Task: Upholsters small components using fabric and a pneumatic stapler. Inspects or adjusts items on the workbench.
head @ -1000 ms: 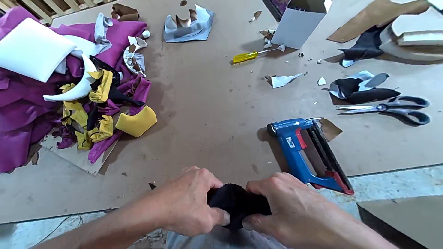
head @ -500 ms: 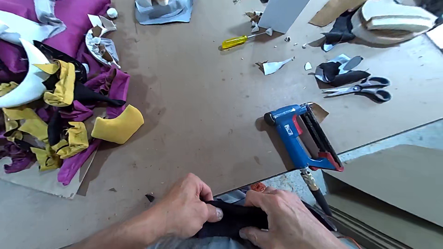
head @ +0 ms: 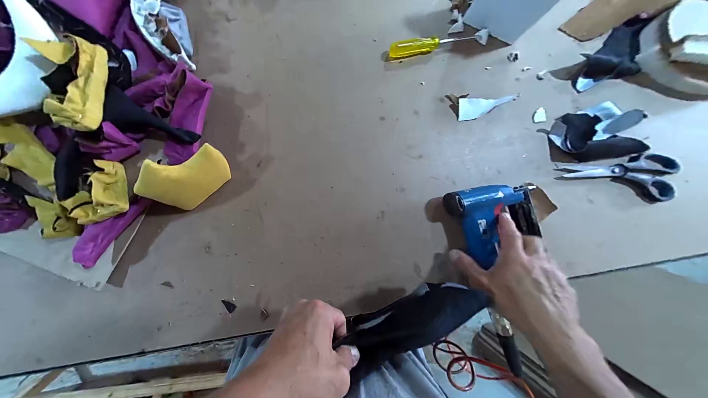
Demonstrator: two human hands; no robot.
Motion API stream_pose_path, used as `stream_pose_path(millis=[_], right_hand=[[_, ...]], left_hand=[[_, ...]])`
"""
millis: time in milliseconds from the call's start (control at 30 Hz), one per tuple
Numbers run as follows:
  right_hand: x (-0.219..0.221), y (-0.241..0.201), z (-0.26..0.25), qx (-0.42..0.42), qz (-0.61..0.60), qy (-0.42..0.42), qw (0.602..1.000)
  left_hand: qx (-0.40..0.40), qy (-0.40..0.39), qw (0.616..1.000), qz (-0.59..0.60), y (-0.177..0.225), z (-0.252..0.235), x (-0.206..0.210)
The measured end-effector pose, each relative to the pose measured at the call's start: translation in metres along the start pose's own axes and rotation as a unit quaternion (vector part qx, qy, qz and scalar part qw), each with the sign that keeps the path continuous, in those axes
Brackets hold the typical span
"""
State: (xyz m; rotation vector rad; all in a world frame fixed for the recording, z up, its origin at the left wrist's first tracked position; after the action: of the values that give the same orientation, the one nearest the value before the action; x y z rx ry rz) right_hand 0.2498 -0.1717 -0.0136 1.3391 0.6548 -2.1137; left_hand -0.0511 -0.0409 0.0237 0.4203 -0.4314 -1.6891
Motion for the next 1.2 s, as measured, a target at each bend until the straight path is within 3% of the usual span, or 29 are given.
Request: stream_pose_path(millis=[133, 233, 300, 367, 433, 533, 633, 933, 1200], right_hand=[[0.001, 0.008, -0.029, 0.029, -0.008, -0.036, 0.999], [-0.039, 0.019, -0.025, 0.023, -0.006, -0.085, 0.996], [-0.083, 0.013, -0.014, 0.024, -0.071, -0.147, 0.986], [-0.123, -0.032, 0.01, 0.038, -0.223, -0.217, 0.95], [-0.146, -0.085, 0.034, 0.046, -0.284, -0.32, 0.903], [-0.139, -0.141, 0.047, 0.022, -0.175, -0.52, 0.836], [-0.11, -0.155, 0.049, -0.003, -0.105, -0.616, 0.78], [-0.096, -0.175, 0.047, -0.011, -0.027, -0.65, 0.759], [-0.081, -0.174, 0.048, 0.024, -0.059, -0.691, 0.721]], left_hand=[[0.022, 0.004, 0.999, 0.047, -0.011, -0.006, 0.0], [0.065, 0.018, 0.995, 0.079, -0.019, -0.005, 0.002], [0.087, 0.02, 0.991, 0.104, -0.02, -0.008, 0.004], [0.095, 0.007, 0.988, 0.12, -0.017, -0.009, 0.005], [0.107, -0.001, 0.987, 0.122, -0.015, -0.01, 0.009], [0.14, 0.011, 0.981, 0.134, -0.014, -0.012, 0.015], [0.154, 0.015, 0.977, 0.147, -0.015, -0.014, 0.019], [0.172, 0.002, 0.969, 0.176, -0.02, -0.018, 0.02], [0.226, -0.041, 0.95, 0.214, -0.032, -0.028, 0.029]])
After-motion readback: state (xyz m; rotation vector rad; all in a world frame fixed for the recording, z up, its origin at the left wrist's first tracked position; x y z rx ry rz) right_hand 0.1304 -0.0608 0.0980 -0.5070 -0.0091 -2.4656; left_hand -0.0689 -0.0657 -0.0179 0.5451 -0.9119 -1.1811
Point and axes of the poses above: each hand's wrist, its own z-axis away from the middle knuckle, its own x-axis out of the palm, y = z × x, the point moved 4 cm from there along -z, towards the middle knuckle, and after that the axes turned 8 degrees about -y, right-handed, at the moved point
